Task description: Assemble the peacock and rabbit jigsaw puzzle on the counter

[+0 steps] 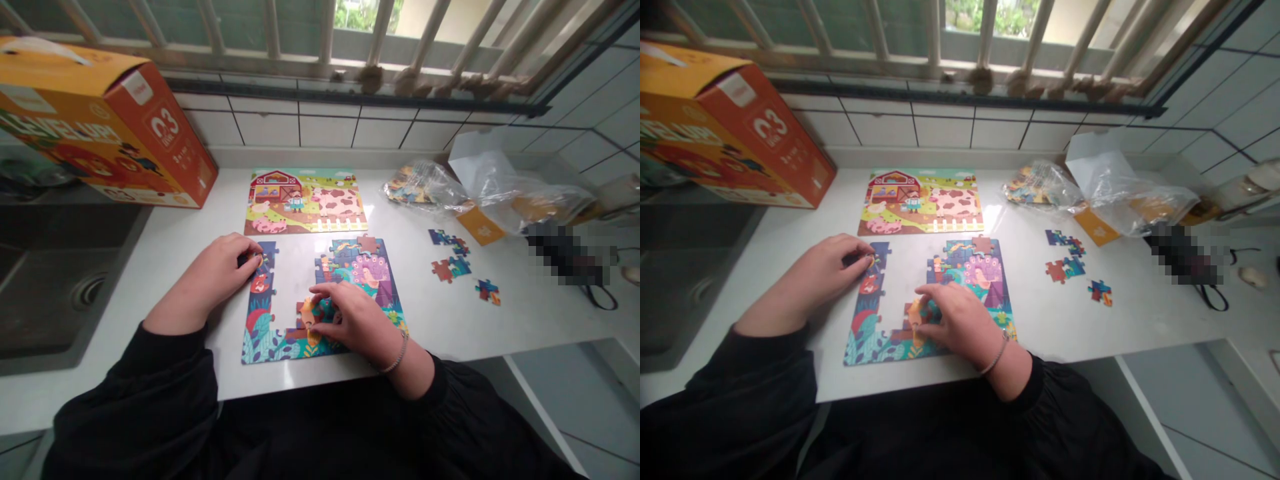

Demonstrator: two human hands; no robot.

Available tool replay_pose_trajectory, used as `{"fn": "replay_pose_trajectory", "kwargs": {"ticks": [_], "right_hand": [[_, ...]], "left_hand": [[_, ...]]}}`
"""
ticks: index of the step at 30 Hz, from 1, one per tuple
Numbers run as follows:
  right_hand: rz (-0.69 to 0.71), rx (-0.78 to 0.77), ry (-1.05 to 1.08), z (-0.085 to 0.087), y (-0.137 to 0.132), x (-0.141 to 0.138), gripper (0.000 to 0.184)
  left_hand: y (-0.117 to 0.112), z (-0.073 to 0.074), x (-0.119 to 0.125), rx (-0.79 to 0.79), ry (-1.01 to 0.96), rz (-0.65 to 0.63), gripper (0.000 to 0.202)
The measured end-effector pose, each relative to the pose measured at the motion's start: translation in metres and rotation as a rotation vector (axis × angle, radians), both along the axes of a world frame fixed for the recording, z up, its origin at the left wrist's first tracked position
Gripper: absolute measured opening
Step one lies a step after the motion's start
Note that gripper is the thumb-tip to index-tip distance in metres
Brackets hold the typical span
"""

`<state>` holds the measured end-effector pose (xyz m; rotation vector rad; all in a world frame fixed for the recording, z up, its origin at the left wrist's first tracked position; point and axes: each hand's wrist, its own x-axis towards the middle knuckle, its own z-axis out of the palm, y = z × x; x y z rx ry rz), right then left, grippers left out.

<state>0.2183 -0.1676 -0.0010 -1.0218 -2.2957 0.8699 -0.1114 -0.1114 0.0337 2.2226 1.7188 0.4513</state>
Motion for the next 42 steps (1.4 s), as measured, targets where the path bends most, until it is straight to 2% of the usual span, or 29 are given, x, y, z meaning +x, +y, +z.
{"fn": "replay_pose_trajectory", "kwargs": {"ticks": [6,13,19,21,23,28,31,33,37,42], "right_hand": [[-0.001,0.006,-0.03,0.003,0.002,-0.003,0.06],[0.005,0.057,-0.043,0.006,0.005,-0.005,0.052],[0.1,0.125,-0.028,0.003,0.007,-0.007,0.015],[0.107,0.162,-0.036,0.001,0.006,-0.006,0.009],[0.105,0.206,-0.042,0.0,0.006,-0.006,0.011],[0.118,0.258,-0.051,0.003,0.004,-0.004,0.014],[0.167,0.273,-0.065,0.006,0.004,-0.003,0.016],[0.177,0.284,-0.073,0.006,0.003,-0.004,0.018],[0.121,0.282,0.01,0.007,0.0,-0.005,0.018],[-0.173,0.169,0.23,0.02,-0.003,0.001,0.019]], "left_hand": [[-0.001,0.003,0.002,-0.017,-0.002,0.001,0.029],[0.0,0.0,0.0,-0.002,0.001,-0.009,0.028],[0.0,0.001,0.002,-0.008,0.014,0.002,0.029],[-0.002,0.003,0.003,-0.013,0.014,0.01,0.03],[-0.003,0.006,0.001,-0.004,0.015,0.052,0.031],[-0.006,0.016,-0.013,0.046,0.016,0.261,0.032],[-0.008,0.018,-0.021,0.043,0.021,0.316,0.031],[-0.009,0.018,-0.023,0.038,-0.001,0.274,0.032],[-0.008,0.011,-0.02,0.009,-0.079,0.073,0.049],[-0.003,0.001,-0.02,-0.051,-0.062,-0.013,0.05]]}}
